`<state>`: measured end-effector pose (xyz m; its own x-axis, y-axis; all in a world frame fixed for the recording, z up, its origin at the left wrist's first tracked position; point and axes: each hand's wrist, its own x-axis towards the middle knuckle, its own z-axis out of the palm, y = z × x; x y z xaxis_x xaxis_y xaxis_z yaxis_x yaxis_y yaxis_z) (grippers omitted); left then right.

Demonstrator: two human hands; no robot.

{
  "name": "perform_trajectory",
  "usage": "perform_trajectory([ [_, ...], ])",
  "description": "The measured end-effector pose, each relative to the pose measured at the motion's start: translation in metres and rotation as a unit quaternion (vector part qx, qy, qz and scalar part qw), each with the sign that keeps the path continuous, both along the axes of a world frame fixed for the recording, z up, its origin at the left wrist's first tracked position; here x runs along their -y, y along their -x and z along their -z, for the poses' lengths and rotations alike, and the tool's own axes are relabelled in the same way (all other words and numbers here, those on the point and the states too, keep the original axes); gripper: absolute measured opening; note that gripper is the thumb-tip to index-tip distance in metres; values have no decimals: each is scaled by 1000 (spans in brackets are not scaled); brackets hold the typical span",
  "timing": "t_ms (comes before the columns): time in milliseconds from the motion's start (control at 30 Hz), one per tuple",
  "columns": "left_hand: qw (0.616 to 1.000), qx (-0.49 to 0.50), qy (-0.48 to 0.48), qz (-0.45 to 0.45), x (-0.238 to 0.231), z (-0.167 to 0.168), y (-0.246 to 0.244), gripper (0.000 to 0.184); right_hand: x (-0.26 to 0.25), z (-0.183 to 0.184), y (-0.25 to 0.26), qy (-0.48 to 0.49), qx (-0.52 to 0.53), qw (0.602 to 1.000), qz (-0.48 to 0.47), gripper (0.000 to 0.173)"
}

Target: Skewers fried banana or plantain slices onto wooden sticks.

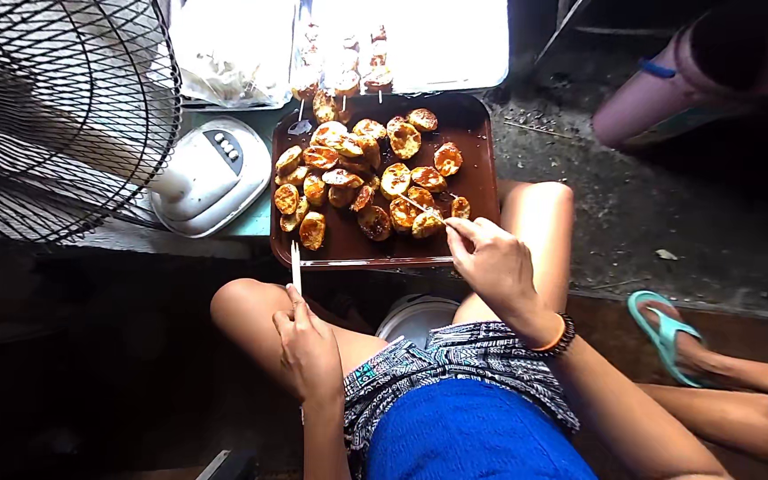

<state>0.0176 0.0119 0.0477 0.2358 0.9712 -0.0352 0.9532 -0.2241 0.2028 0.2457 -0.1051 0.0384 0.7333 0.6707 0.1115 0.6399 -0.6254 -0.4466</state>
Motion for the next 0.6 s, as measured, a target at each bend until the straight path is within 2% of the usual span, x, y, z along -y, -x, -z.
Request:
perform_trajectory([
  [67,999,12,-21,26,-2,-6,-3,41,7,-8,0,35,13,999,-17,27],
  [167,987,48,-19,150,-1,-6,-21,41,0,-15,-5,75,29,996,-40,25],
  [233,975,37,-22,218,2,-2,-43,42,-11,-24,-11,94,50,993,-59,24],
  [300,968,17,-42,249,-6,-6,-65,47,-17,-40,-17,119,61,987,-89,23],
  [400,962,-58,-18,265,-40,-27,-94,48,-8,-56,-12,153,15,983,-101,24],
  [467,949,-147,17,279,-62,-42,-117,44,2,-48,-1,159,-25,984,-76,25],
  [600,919,-217,45,327,-80,-55,-157,40,8,-37,4,168,-13,985,-29,24],
])
